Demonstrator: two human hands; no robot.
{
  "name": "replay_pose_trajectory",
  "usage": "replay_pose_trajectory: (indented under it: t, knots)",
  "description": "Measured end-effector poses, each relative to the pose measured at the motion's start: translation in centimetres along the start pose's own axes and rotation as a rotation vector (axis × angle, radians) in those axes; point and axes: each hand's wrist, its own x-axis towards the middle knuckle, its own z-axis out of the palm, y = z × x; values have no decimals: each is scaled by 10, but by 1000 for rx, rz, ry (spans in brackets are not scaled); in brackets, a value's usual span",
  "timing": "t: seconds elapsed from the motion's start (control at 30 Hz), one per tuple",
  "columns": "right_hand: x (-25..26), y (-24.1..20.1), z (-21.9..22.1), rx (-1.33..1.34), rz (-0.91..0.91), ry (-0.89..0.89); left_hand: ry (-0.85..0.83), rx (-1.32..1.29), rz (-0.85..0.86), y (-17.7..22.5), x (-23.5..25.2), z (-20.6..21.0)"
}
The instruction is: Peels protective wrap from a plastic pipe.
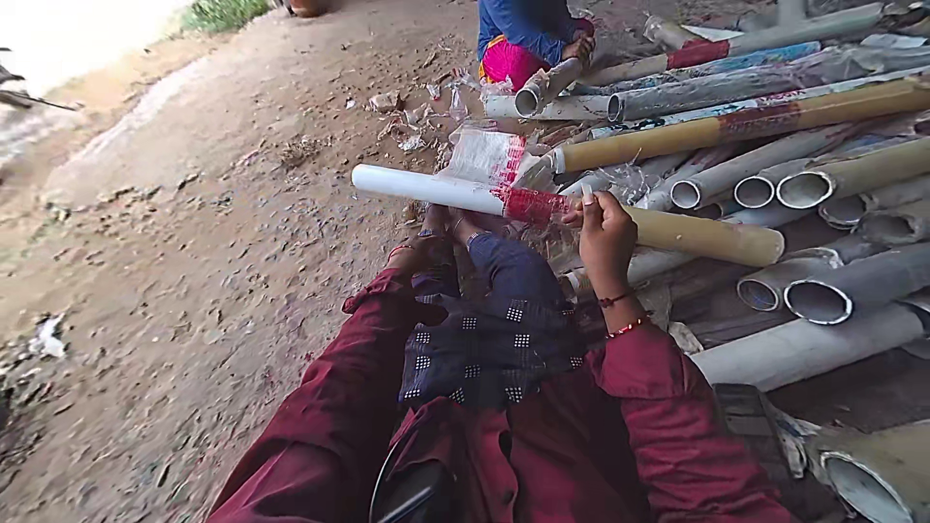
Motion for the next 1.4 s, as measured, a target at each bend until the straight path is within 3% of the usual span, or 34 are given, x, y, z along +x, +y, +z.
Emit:
replay_pose_trajectory:
  t: [0.07, 0.17, 0.33, 0.5, 0.7, 0.83, 0.97, 1.03, 1.1, 1.17, 1.23, 1.4]
  knots:
    - [6, -7, 0, 9, 6, -3, 259, -179, 195, -50, 13, 23]
    - [19, -5, 10, 36, 75, -10, 209, -237, 193, -66, 7, 16]
    - [20, 22, 49, 84, 211, -45, 143, -361, 222, -61, -3, 37]
    - [38, 44, 89, 18, 315, -119, 201, -450, 281, -61, 40, 44]
    - [110, 83, 158, -211, 398, -233, 366, -482, 69, -61, 139, 8]
    - [149, 113, 199, -360, 457, -219, 413, -194, 6, -65, 213, -26]
    - [138, 132, 218, -312, 508, -241, 493, -54, 21, -71, 279, -48]
    - [131, 140, 212, -270, 552, -249, 484, -167, -118, -75, 302, -52]
    - [127, 150, 205, -253, 589, -226, 360, -258, -265, -81, 318, -54]
    - [121, 163, 200, -233, 632, -226, 253, -267, -329, -73, 321, -48]
    - [120, 168, 199, -203, 651, -241, 279, -306, -372, -65, 315, -44]
    - [111, 142, 190, 46, 570, -72, 628, -573, -226, -59, 254, -29]
